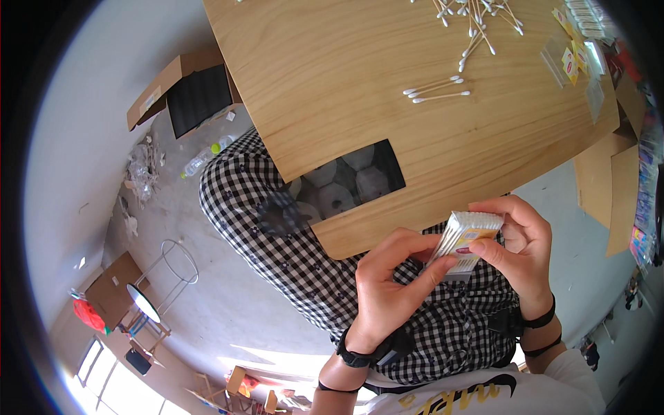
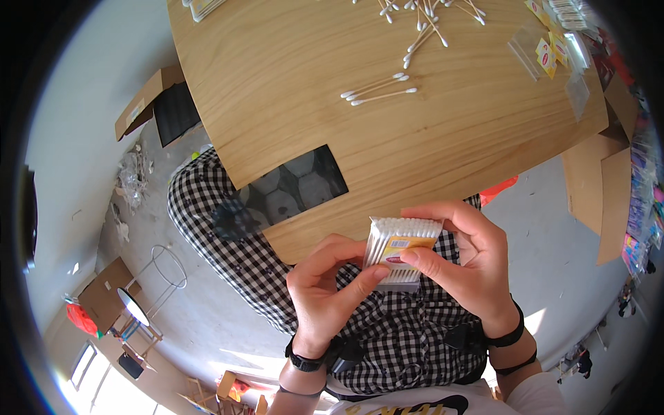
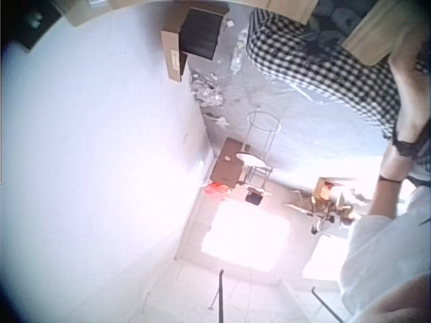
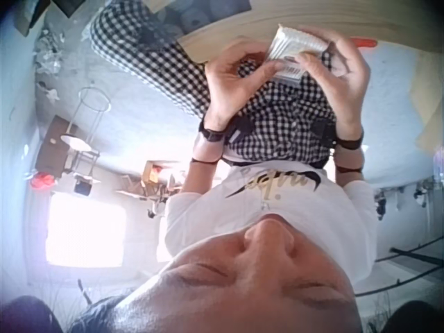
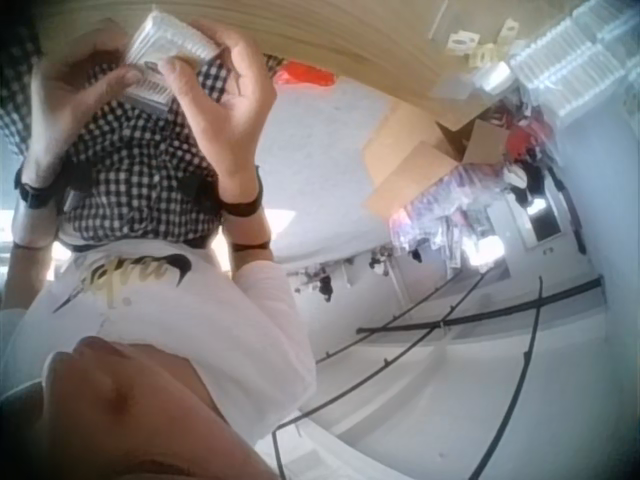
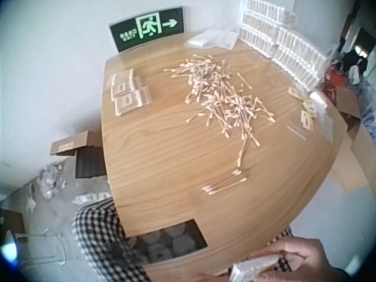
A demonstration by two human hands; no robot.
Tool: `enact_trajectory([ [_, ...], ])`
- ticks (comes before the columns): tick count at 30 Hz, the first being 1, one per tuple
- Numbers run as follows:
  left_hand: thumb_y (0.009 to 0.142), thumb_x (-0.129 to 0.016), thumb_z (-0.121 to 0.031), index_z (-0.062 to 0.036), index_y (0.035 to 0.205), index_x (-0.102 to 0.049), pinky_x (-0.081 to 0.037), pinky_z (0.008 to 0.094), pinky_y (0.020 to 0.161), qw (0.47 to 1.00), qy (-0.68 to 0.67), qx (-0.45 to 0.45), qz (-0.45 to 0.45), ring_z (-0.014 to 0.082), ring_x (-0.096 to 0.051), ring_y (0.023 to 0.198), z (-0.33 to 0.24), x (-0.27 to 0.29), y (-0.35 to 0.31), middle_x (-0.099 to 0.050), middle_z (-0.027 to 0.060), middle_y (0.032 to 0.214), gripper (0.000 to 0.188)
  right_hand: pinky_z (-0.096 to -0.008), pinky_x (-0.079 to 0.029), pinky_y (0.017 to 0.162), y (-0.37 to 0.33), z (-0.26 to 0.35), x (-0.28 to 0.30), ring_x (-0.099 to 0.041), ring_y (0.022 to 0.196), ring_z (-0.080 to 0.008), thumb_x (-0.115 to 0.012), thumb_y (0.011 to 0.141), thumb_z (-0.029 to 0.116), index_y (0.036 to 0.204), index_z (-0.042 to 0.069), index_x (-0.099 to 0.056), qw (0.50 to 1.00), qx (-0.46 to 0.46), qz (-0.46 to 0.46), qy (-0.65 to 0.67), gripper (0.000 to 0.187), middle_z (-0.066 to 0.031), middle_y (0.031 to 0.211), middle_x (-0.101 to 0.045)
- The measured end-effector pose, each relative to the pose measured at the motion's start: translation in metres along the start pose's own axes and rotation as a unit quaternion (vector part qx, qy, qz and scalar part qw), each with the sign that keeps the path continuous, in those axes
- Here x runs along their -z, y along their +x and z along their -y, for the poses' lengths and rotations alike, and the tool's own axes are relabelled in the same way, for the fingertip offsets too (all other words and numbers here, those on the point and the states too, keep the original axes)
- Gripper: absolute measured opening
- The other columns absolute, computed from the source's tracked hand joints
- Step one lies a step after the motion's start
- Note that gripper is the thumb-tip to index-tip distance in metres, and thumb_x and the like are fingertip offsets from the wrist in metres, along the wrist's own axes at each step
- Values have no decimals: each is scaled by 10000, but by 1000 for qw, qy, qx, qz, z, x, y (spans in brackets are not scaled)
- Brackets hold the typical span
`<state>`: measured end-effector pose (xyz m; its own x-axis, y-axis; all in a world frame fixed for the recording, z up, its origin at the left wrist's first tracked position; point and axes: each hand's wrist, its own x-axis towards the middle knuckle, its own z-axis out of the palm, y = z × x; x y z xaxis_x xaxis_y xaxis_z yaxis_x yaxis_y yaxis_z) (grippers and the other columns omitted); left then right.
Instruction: Packing small groups of cotton swabs into plastic bags.
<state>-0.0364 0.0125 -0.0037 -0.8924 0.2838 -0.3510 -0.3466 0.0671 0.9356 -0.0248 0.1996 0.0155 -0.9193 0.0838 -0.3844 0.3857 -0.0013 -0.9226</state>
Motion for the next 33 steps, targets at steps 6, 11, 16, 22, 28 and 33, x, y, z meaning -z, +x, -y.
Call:
enact_trajectory([
  [6,725,-809,9,48,1050,-670,-490,262,766,999,15,21,-20,133,-614,844,-2,-8,-6,-672,83,939,355,-301,-499,881,0,-6,2,-632,972,-168,-756,791,20,1098,-63,-604,1000,-5,-15,14,352,-123,1041,-651],
  [11,754,-799,-33,14,1124,-659,-499,262,763,999,-23,30,-34,128,-624,850,-4,-12,-14,-676,87,1003,398,-290,-516,851,-1,-13,7,-628,982,-161,-725,824,13,1143,-47,-542,987,-61,-23,146,373,-116,1056,-642],
  [16,755,-772,21,29,1100,-661,-496,277,814,998,-23,16,-49,153,-618,929,-4,-11,-16,-655,99,1040,362,-296,-516,817,-3,-11,3,-632,941,-167,-718,833,34,1159,-33,-545,989,-6,-3,145,376,-110,1067,-634],
  [22,729,-781,25,9,1071,-683,-512,278,735,996,15,-79,-40,179,-627,856,-4,-10,-17,-653,105,991,357,-297,-502,777,-8,-20,10,-636,875,-194,-764,810,155,1077,-19,-611,989,130,60,49,354,-128,993,-651],
  [28,745,-780,-10,30,1043,-675,-529,346,814,992,5,-126,-29,212,-619,916,0,-9,-24,-643,127,1011,319,-281,-489,652,-11,-18,10,-635,764,-213,-720,848,340,992,-20,-616,968,241,64,-21,401,-132,853,-661],
  [33,791,-773,-92,47,1054,-655,-536,408,907,993,-17,-111,-28,225,-613,934,-3,-13,-29,-632,137,1002,320,-285,-467,520,-19,-25,2,-608,608,-204,-640,882,461,951,-17,-591,955,292,18,-50,485,-127,766,-645],
])
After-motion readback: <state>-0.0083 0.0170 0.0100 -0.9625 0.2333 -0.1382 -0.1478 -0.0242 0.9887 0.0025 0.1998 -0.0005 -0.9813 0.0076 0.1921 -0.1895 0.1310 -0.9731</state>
